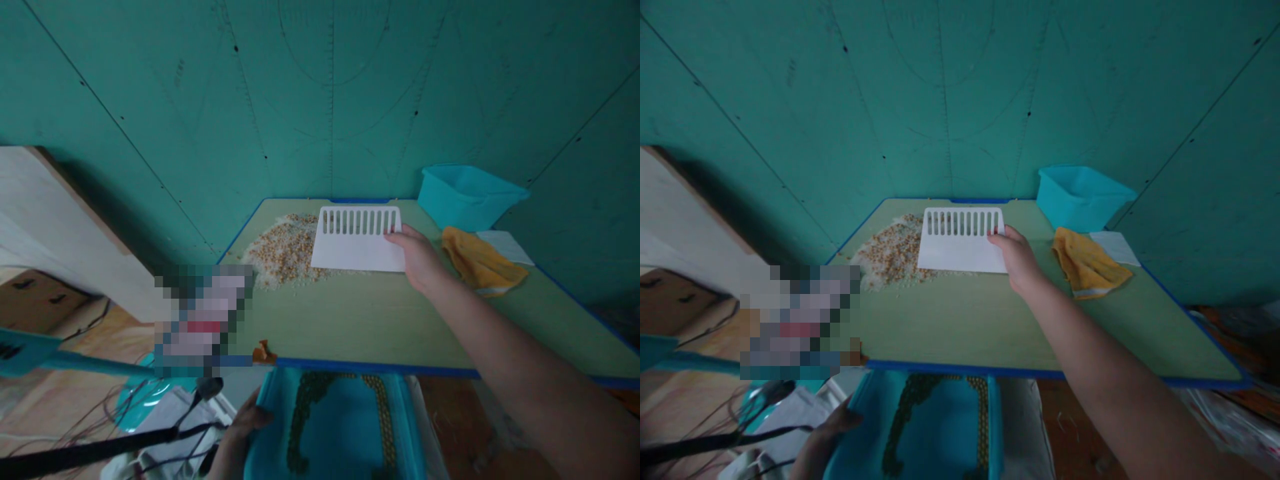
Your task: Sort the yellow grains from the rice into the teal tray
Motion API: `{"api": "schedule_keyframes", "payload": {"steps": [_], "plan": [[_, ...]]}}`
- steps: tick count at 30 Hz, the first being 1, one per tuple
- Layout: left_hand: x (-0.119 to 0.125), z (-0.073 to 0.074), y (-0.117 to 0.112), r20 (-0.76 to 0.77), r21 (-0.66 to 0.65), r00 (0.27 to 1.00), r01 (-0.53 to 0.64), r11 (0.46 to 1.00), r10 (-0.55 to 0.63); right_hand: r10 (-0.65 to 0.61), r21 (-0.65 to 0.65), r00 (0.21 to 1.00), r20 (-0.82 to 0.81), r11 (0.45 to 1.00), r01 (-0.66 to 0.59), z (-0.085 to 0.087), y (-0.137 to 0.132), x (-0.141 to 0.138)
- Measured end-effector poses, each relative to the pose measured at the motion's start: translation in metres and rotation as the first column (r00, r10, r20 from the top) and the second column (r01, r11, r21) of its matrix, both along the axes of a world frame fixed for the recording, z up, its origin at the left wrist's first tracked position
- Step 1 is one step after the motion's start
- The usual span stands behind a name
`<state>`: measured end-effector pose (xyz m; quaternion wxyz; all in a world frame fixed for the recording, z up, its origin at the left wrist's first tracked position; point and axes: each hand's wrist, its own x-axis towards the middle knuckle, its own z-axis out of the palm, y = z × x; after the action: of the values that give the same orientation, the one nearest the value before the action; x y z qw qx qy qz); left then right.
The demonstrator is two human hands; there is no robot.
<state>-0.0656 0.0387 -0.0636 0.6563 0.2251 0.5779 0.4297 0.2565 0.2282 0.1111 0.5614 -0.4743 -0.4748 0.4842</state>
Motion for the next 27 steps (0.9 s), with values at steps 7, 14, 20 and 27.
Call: {"api": "schedule_keyframes", "payload": {"steps": [7, 14, 20, 27], "plan": [[0.002, 0.001, 0.002, 0.001, 0.010, 1.000, 0.014, 1.000, -0.014, 0.051, -0.003, 0.998, -0.048, 0.999, -0.051, -0.004, 0.000, -0.004], [0.002, 0.003, 0.002, 0.009, 0.022, 1.000, 0.020, 1.000, -0.020, 0.011, -0.016, 1.000, -0.011, 1.000, -0.012, -0.006, 0.003, -0.003], [0.006, 0.008, -0.003, 0.010, 0.052, 1.000, -0.004, 0.999, 0.004, 0.052, -0.021, 0.998, -0.029, 0.998, -0.053, -0.005, 0.001, -0.005], [0.008, 0.013, 0.005, 0.043, -0.003, 0.999, -0.006, 1.000, 0.006, 0.041, -0.033, 0.997, -0.059, 0.998, -0.043, -0.004, -0.001, -0.005]]}}
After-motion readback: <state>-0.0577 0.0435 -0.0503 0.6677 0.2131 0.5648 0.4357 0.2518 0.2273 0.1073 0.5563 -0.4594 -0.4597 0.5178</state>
